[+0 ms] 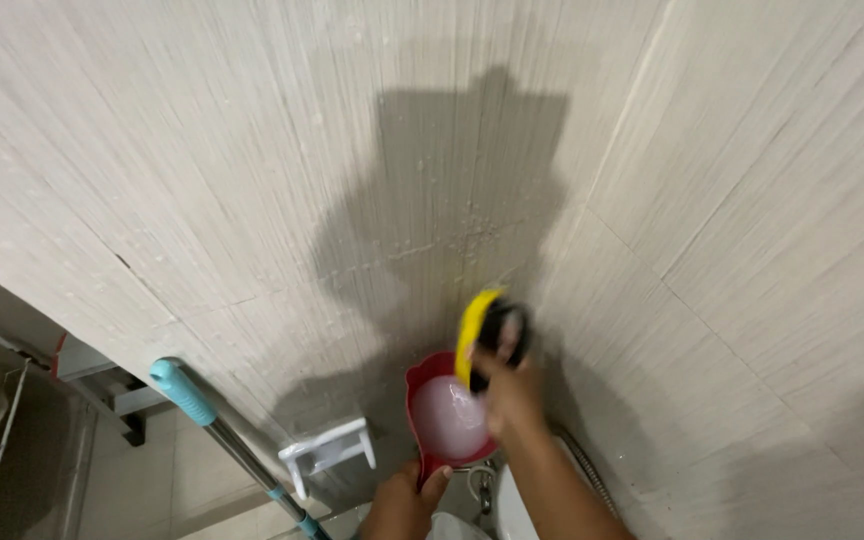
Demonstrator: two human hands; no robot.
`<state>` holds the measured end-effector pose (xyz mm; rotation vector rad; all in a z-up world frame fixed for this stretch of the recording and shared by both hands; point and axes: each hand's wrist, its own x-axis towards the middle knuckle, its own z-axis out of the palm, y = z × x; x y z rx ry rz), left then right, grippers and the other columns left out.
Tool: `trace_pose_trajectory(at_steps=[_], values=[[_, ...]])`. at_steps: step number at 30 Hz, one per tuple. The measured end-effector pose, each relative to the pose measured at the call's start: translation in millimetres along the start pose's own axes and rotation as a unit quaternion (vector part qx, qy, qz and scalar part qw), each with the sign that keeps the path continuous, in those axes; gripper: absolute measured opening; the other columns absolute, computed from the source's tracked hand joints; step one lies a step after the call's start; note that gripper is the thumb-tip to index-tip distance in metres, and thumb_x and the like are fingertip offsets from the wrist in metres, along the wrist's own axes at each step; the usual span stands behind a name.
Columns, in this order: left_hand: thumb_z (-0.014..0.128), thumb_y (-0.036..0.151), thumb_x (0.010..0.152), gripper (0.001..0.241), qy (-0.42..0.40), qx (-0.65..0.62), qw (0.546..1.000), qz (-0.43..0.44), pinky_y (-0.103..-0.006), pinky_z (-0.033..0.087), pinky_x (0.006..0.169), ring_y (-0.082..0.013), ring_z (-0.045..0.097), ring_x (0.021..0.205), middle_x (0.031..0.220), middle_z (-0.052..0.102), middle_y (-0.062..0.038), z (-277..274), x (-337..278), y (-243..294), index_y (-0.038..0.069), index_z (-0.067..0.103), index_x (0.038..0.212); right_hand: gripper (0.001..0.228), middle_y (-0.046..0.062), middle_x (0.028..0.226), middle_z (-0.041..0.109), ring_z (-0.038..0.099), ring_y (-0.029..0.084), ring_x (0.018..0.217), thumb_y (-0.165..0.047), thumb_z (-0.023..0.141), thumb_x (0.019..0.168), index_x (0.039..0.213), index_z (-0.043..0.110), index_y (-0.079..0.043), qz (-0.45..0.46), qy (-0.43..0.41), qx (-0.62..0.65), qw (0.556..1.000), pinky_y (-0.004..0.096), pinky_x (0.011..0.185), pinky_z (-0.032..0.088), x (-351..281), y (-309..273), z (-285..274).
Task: The person washes their hands using a handheld bidet sprayer, then uses a yellow scrub brush and a red scoop filled with soapy water to scrub the tiled bathroom wall. They repeatedly dip the brush into the scoop and scrub different sections of the wall before rinsing their hands again.
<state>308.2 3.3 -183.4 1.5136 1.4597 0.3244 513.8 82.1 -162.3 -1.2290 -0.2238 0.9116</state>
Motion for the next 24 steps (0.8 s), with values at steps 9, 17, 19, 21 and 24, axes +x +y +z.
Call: trace_pose_trajectory(at_steps=[9, 17, 19, 21, 24], values=[[0.065, 0.049, 0.093, 0.05, -0.03, 0.004, 1.0, -0.001, -0.0437, 0.056, 0.092, -0.0376, 0.075, 0.104, 0.103, 0.075, -0.024, -25.6, -24.0, 49.3, 0.007, 0.067, 0.121, 0.07, 0.019, 0.121, 0.069, 0.067, 0.035, 0.113, -0.014, 0.078, 0.08, 0.142, 0.046, -0.014, 0.009, -0.206, -0.708, 0.676, 0.044, 0.097, 0.052, -112.3, -129.8, 29.0], [0.066, 0.046, 0.094, 0.05, -0.033, 0.033, 0.998, 0.03, -0.0445, 0.055, 0.093, -0.0382, 0.073, 0.107, 0.105, 0.074, -0.025, -10.4, -14.0, 42.7, 0.005, 0.066, 0.122, 0.085, 0.025, 0.126, 0.064, 0.065, 0.04, 0.114, -0.023, 0.081, 0.081, 0.15, 0.034, -0.005, -0.066, -0.243, -0.732, 0.633, 0.044, 0.096, 0.053, -47.2, -48.6, -1.9], [0.066, 0.046, 0.094, 0.049, -0.033, 0.04, 0.998, 0.044, -0.0447, 0.056, 0.091, -0.039, 0.073, 0.105, 0.102, 0.074, -0.026, -11.8, -14.6, 43.4, 0.004, 0.067, 0.12, 0.101, 0.023, 0.127, 0.064, 0.066, 0.037, 0.115, -0.019, 0.082, 0.076, 0.158, 0.024, -0.008, -0.025, -0.286, -0.701, 0.653, 0.042, 0.096, 0.054, -42.4, -58.5, -6.1], [0.069, 0.047, 0.092, 0.048, -0.017, 0.043, 0.997, 0.054, -0.0463, 0.056, 0.089, -0.0406, 0.072, 0.103, 0.1, 0.073, -0.026, -11.8, -10.7, 46.9, 0.005, 0.069, 0.115, 0.078, 0.015, 0.127, 0.069, 0.067, 0.029, 0.118, -0.022, 0.084, 0.071, 0.141, 0.052, -0.008, 0.028, -0.322, -0.615, 0.719, 0.037, 0.098, 0.053, -19.8, -67.3, -15.6], [0.069, 0.049, 0.09, 0.047, 0.001, 0.033, 0.998, 0.055, -0.0469, 0.055, 0.084, -0.0402, 0.073, 0.095, 0.094, 0.074, -0.025, -21.8, -13.2, 61.9, 0.006, 0.073, 0.109, 0.078, 0.01, 0.13, 0.066, 0.061, 0.024, 0.12, -0.011, 0.084, 0.074, 0.145, 0.052, -0.013, 0.075, -0.278, -0.493, 0.821, 0.037, 0.098, 0.051, -33.4, -134.1, -5.9]])
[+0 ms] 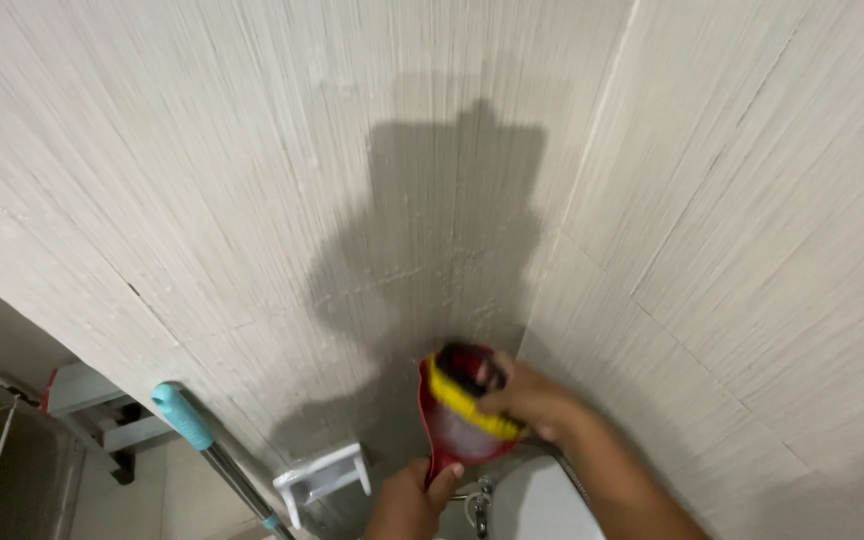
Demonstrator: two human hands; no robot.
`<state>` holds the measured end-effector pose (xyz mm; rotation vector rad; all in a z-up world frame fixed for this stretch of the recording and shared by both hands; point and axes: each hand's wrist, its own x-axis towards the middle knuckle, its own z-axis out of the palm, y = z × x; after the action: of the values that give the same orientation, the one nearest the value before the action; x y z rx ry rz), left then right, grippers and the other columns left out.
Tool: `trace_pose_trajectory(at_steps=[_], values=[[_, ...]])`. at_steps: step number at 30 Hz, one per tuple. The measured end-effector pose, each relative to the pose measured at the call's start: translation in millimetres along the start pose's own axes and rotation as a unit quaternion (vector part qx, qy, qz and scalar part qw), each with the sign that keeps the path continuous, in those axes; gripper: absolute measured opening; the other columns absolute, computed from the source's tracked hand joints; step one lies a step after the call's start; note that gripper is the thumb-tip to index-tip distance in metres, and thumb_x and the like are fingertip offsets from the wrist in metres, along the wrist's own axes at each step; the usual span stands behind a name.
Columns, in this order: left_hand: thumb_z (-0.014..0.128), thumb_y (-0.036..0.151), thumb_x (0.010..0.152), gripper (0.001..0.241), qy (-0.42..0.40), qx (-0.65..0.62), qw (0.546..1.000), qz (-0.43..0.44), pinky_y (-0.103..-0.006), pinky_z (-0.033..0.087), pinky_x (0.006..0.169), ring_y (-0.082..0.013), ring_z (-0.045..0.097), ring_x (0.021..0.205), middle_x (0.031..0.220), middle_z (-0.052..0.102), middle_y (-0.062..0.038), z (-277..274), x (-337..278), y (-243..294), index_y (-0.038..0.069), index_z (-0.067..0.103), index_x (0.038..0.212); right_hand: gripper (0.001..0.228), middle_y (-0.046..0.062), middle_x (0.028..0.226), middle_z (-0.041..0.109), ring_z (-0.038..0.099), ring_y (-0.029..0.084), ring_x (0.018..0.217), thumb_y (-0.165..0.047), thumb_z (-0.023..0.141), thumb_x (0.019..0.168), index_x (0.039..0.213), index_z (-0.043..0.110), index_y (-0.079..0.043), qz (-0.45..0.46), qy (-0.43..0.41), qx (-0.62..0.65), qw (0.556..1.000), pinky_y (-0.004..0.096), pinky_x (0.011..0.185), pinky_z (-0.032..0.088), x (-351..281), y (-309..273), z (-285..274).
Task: The person washes their hands using a handheld bidet sprayer, then uses a yellow scrub brush and a red scoop filled with soapy water to scrub the tiled bathroom wall. They repeatedly dip the brush into the scoop and scrub different sections of the wall before rinsing their hands again.
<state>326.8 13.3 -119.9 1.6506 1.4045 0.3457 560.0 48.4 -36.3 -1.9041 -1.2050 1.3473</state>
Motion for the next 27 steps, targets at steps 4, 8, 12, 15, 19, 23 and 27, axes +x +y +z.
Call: trace_pose_trajectory(at_steps=[4, 8, 12, 15, 19, 23, 27], values=[[0.067, 0.051, 0.09, 0.046, 0.004, -0.015, 1.0, 0.007, -0.0469, 0.056, 0.076, -0.0381, 0.075, 0.081, 0.083, 0.074, -0.022, -27.9, -16.1, 41.3, 0.007, 0.073, 0.103, 0.081, 0.006, 0.132, 0.064, 0.06, 0.022, 0.119, 0.003, 0.076, 0.071, 0.145, 0.048, -0.012, -0.205, 0.102, 0.202, 0.952, 0.036, 0.098, 0.052, -1.1, -40.9, -45.6], [0.064, 0.052, 0.092, 0.047, -0.006, -0.031, 0.999, 0.015, -0.0475, 0.056, 0.069, -0.0374, 0.076, 0.071, 0.073, 0.073, -0.021, -37.2, -18.2, 60.9, 0.006, 0.07, 0.097, 0.065, 0.009, 0.125, 0.066, 0.064, 0.023, 0.111, -0.001, 0.078, 0.083, 0.141, 0.049, -0.007, -0.314, 0.357, 0.219, 0.852, 0.036, 0.092, 0.055, 8.3, -101.0, -80.4], [0.064, 0.051, 0.092, 0.046, 0.022, -0.038, 0.997, 0.058, -0.0482, 0.056, 0.069, -0.0389, 0.073, 0.073, 0.076, 0.073, -0.022, -34.0, -7.0, 60.8, 0.006, 0.071, 0.096, 0.062, 0.011, 0.123, 0.065, 0.064, 0.023, 0.11, -0.005, 0.085, 0.086, 0.137, 0.051, -0.003, -0.404, 0.462, 0.21, 0.761, 0.036, 0.096, 0.054, 17.7, -128.5, -67.2], [0.065, 0.051, 0.092, 0.047, 0.025, -0.026, 0.998, 0.057, -0.0485, 0.056, 0.07, -0.0407, 0.073, 0.075, 0.078, 0.073, -0.024, -36.7, -7.0, 65.9, 0.004, 0.071, 0.095, 0.064, 0.015, 0.128, 0.066, 0.064, 0.025, 0.119, -0.002, 0.087, 0.082, 0.136, 0.053, -0.002, -0.425, 0.444, 0.057, 0.787, 0.036, 0.103, 0.05, 28.9, -131.5, -11.9], [0.066, 0.051, 0.093, 0.047, 0.038, -0.021, 0.996, 0.074, -0.0478, 0.054, 0.07, -0.0405, 0.072, 0.075, 0.079, 0.073, -0.024, -31.5, -4.6, 58.8, 0.004, 0.072, 0.094, 0.07, 0.018, 0.139, 0.064, 0.058, 0.03, 0.135, 0.007, 0.077, 0.075, 0.14, 0.056, -0.006, -0.617, 0.362, -0.139, 0.684, 0.041, 0.117, 0.046, 5.7, -127.1, -1.0], [0.066, 0.049, 0.093, 0.045, 0.008, -0.072, 0.997, 0.024, -0.0435, 0.052, 0.063, -0.0296, 0.068, 0.065, 0.071, 0.072, -0.016, -43.8, -12.5, 72.1, 0.005, 0.072, 0.094, 0.063, 0.012, 0.135, 0.066, 0.063, 0.025, 0.128, -0.001, 0.08, 0.085, 0.142, 0.056, -0.006, -0.576, 0.376, -0.085, 0.72, 0.038, 0.112, 0.049, 12.3, -136.5, -48.7], [0.067, 0.047, 0.093, 0.043, -0.003, -0.088, 0.996, 0.012, -0.0384, 0.051, 0.057, -0.0213, 0.065, 0.057, 0.065, 0.069, -0.01, -47.2, -15.8, 76.2, 0.004, 0.07, 0.094, 0.054, 0.012, 0.112, 0.072, 0.07, 0.024, 0.102, -0.019, 0.084, 0.084, 0.127, 0.056, 0.001, -0.397, 0.511, 0.097, 0.756, 0.037, 0.09, 0.056, 11.9, -144.8, -88.7]])
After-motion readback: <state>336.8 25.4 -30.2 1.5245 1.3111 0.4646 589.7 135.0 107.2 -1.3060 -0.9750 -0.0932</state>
